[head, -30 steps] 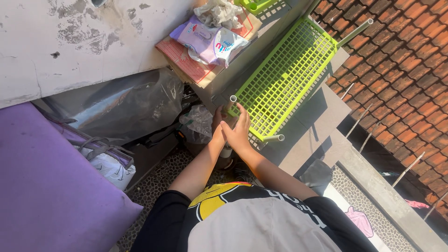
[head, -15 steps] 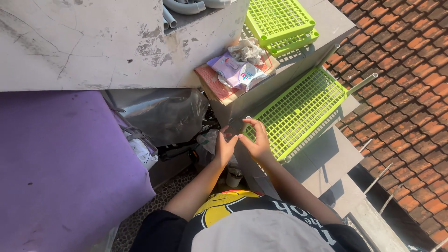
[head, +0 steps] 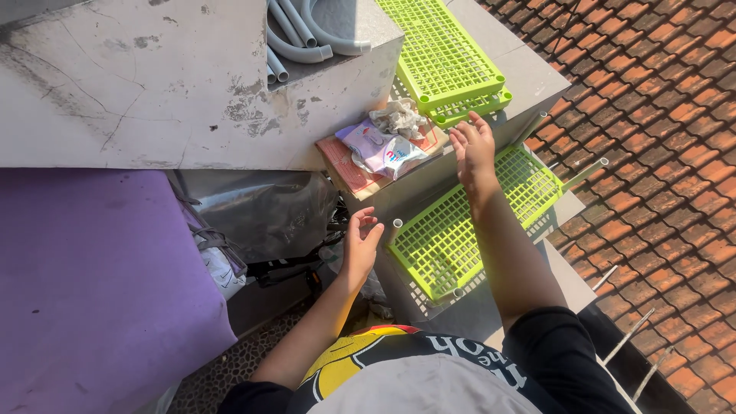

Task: Assembling a multi-tier green plastic shelf by attaching support poles and curved handles.

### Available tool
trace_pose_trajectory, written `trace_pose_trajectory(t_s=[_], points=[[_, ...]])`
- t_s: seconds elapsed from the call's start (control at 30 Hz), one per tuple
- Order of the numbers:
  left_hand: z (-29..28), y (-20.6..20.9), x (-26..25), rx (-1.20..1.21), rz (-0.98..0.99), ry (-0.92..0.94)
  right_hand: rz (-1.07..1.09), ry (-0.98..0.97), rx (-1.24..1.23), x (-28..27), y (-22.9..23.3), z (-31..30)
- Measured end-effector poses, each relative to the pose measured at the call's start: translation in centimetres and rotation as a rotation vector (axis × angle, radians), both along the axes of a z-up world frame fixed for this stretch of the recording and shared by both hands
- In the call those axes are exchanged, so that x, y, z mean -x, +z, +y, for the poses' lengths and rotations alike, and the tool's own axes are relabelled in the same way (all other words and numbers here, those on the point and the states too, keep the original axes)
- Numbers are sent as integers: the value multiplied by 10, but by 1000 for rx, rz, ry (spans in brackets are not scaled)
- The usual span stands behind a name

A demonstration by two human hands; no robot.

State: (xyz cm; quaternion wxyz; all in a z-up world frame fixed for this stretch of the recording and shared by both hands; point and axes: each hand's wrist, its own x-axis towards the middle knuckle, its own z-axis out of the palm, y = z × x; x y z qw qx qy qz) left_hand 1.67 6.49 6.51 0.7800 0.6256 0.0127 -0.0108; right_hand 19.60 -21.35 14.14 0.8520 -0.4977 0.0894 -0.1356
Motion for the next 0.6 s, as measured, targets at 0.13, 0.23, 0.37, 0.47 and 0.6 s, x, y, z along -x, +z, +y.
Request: trace_pose_trajectory(t_s=[0.13, 0.23, 0.37, 0.47, 0.6], points=[[-5, 6, -3, 34, 7, 6, 49, -24, -195, -58, -1, -19], [-7, 1, -2, 35, -81, 34, 123, -46, -309, -103, -20, -35], [-6, 6, 0, 21, 3, 56, 139, -56, -479, -129, -21, -31], [-6, 11, 1, 15, 30, 58, 174, -65, -503, -132, -15, -23], [-10, 10, -1, 41, 29, 52, 262, -74, -398, -123, 7, -11]])
